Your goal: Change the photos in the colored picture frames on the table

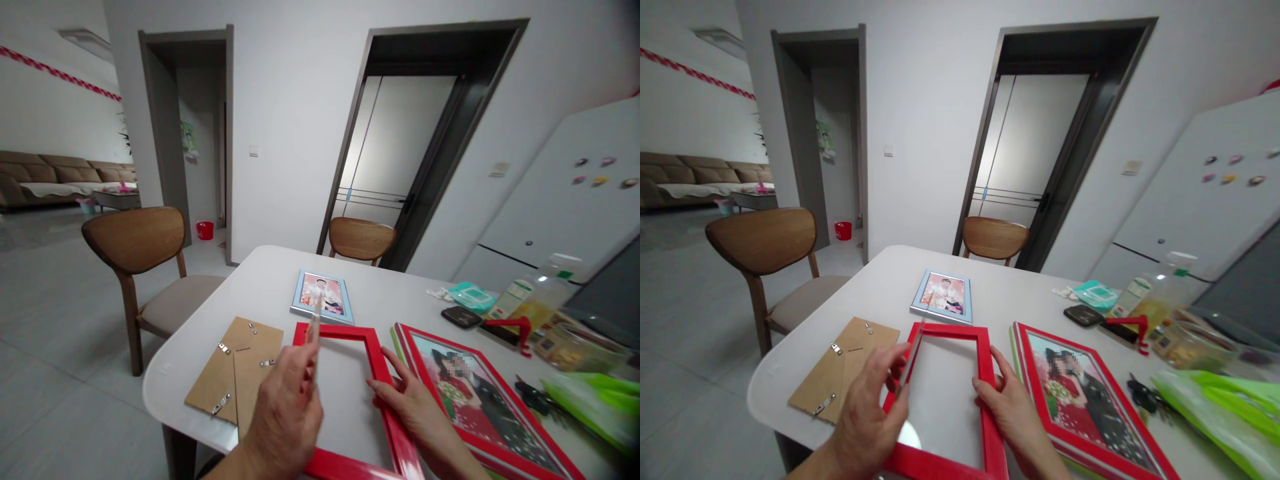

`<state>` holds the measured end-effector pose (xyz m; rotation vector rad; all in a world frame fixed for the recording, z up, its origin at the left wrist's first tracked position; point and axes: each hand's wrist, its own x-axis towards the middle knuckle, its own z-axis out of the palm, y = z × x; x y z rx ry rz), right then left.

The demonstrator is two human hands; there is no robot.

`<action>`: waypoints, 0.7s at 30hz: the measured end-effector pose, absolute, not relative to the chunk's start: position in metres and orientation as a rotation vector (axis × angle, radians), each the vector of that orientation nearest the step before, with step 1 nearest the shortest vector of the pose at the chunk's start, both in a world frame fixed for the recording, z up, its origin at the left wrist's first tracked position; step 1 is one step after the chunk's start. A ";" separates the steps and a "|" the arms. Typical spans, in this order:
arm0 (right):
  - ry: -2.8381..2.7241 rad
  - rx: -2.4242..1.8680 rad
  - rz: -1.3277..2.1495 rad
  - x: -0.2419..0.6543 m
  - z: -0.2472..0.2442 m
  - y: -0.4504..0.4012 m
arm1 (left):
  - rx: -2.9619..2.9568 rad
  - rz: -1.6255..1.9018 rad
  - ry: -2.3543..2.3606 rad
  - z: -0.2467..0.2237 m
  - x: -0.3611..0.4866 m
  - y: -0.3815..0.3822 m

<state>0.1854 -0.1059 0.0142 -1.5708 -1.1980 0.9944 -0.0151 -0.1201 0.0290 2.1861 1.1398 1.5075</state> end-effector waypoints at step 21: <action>-1.525 -1.550 0.717 0.149 -0.015 -0.088 | 2.336 1.027 1.582 -0.020 -0.085 -0.121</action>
